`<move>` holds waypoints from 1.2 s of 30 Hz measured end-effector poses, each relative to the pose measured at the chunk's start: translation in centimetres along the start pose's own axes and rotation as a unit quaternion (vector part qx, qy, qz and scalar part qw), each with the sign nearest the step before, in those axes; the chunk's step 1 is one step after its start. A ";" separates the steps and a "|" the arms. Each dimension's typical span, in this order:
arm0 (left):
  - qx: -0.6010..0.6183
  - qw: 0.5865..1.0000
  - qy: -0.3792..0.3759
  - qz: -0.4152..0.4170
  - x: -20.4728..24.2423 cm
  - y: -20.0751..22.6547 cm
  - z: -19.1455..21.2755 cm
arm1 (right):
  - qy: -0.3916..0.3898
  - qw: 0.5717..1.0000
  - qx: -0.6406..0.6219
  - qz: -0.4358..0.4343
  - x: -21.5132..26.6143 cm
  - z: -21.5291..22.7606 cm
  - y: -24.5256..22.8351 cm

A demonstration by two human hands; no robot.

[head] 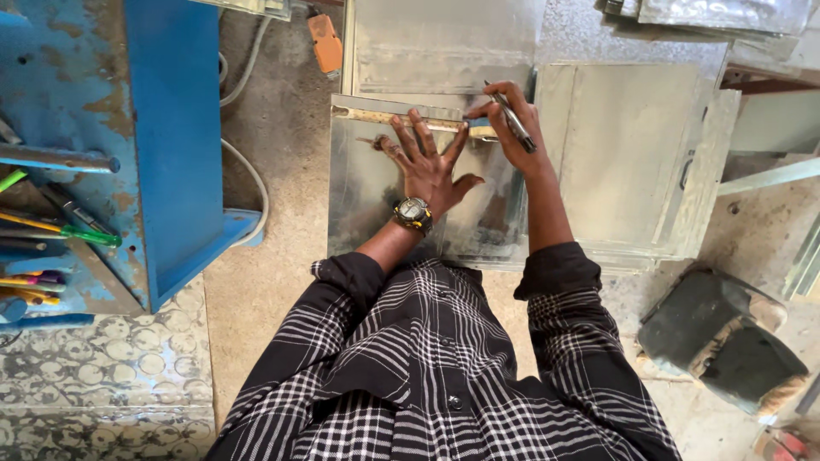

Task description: The person measures and marks lines on multiple rectangular metal sheets using a metal ruler and a black marker. They repeatedly place the ruler on each sheet, draw a line, then move to the next sheet in a stack.

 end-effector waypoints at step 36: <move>-0.005 1.000 0.022 -0.002 0.1 -0.2 -1.8 | 0.034 0.996 0.088 0.009 -2.7 -0.3 0.6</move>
Point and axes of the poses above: each hand's wrist, its own x-axis away from the middle knuckle, its own z-axis out of the back of the hand, y = z × x, the point moved 8 cm from there along -x, towards the middle knuckle, and after that the axes turned 2 degrees about y, right-handed, at the moved point
